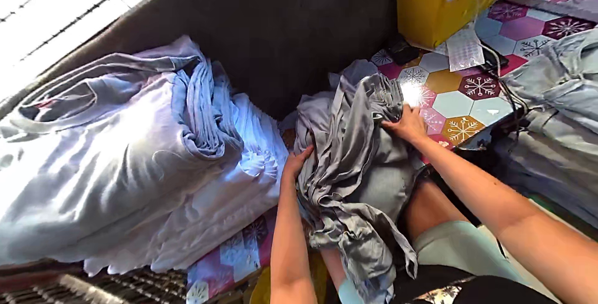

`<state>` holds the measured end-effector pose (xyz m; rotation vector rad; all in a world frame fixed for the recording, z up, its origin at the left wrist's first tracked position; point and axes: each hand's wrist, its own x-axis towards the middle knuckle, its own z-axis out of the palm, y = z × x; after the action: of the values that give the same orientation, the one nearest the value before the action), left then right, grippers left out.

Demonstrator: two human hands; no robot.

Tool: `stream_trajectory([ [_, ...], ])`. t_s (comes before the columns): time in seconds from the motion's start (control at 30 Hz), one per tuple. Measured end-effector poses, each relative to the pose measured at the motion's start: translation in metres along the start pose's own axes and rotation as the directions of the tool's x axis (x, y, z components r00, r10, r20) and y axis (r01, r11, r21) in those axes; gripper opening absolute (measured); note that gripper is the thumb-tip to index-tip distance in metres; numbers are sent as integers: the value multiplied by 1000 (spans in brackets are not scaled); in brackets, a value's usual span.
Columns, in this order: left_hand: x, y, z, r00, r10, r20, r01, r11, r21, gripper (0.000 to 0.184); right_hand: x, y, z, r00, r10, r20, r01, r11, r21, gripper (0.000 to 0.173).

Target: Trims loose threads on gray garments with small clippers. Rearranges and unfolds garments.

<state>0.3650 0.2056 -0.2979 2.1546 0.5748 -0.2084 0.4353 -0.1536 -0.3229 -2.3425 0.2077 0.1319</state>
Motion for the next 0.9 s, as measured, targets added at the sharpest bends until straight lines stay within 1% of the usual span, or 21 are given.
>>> stream_trajectory([
  [0.03, 11, -1, 1, 998, 21, 65, -15, 995, -95, 64, 1, 3, 5, 994, 104, 20, -104, 994, 42, 104],
  [0.07, 19, -3, 1, 993, 41, 112, -23, 987, -159, 60, 4, 5, 10, 988, 154, 35, -156, 986, 67, 108],
  [0.1, 25, -6, 1, 991, 40, 128, -15, 982, -188, 56, 10, 6, 14, 983, 176, 51, -180, 980, 84, 106],
  [0.2, 39, -15, -1, 997, -68, 35, 73, 986, -149, 59, 39, 8, 24, 973, 194, 126, -216, 958, 191, 88],
  [0.23, 42, -16, -1, 997, -70, 25, 73, 989, -125, 60, 46, 8, 26, 968, 184, 170, -223, 943, 247, 82],
  [0.27, 48, -16, -1, 999, -43, 10, 44, 991, -130, 60, 50, 7, 27, 964, 163, 212, -222, 929, 297, 75],
  [0.3, 55, -16, -1, 1000, 5, -19, -8, 983, -186, 57, 53, 6, 26, 959, 141, 246, -221, 915, 336, 65],
  [0.37, 64, -7, -2, 993, 105, -62, -120, 929, -351, 47, 56, 10, 28, 947, 95, 307, -212, 902, 375, 52],
  [0.4, 64, 3, -3, 991, 112, -71, -128, 941, -313, 43, 58, 12, 31, 945, 77, 318, -203, 902, 382, 49],
  [0.47, 60, 22, 0, 997, 35, -71, -39, 997, -63, 39, 57, 14, 34, 958, 34, 285, -149, 908, 392, 45],
  [0.5, 63, 23, 4, 997, 22, -73, -20, 999, 31, 39, 55, 16, 33, 966, 13, 257, -113, 919, 378, 46],
  [0.53, 62, 22, 7, 994, 46, -100, -38, 996, 79, 37, 52, 17, 30, 972, -19, 233, -67, 932, 357, 47],
  [0.57, 53, 22, 10, 981, 104, -164, -92, 993, 75, 35, 50, 15, 25, 976, -64, 210, -11, 942, 337, 48],
  [0.6, 40, 23, 10, 951, 180, -251, -175, 984, 43, 33, 47, 8, 19, 976, -111, 185, 47, 945, 323, 48],
  [0.63, 24, 25, 8, 906, 245, -345, -262, 965, -2, 34, 45, -1, 11, 974, -162, 160, 103, 941, 324, 47],
  [0.67, 9, 29, 2, 870, 262, -417, -303, 952, -35, 37, 45, -13, 2, 969, -205, 136, 150, 930, 335, 44],
  [0.73, -12, 38, -25, 836, 208, -508, -239, 971, 3, 39, 51, -48, -16, 943, -331, 31, 296, 878, 375, 40],
  [0.77, -11, 39, -41, 810, 208, -548, -223, 974, 41, 40, 61, -71, -23, 912, -410, -21, 388, 843, 372, 41],
  [0.83, 4, 35, -61, 709, 283, -646, -339, 940, 40, 43, 90, -124, -30, 845, -520, -123, 533, 802, 271, 44],
  [0.87, 9, 40, -63, 670, 313, -673, -421, 907, 3, 44, 102, -149, -31, 841, -524, -137, 541, 819, 191, 49],
  [0.9, 13, 46, -63, 665, 298, -685, -420, 908, -13, 45, 112, -169, -30, 863, -488, -130, 502, 857, 116, 54],
])
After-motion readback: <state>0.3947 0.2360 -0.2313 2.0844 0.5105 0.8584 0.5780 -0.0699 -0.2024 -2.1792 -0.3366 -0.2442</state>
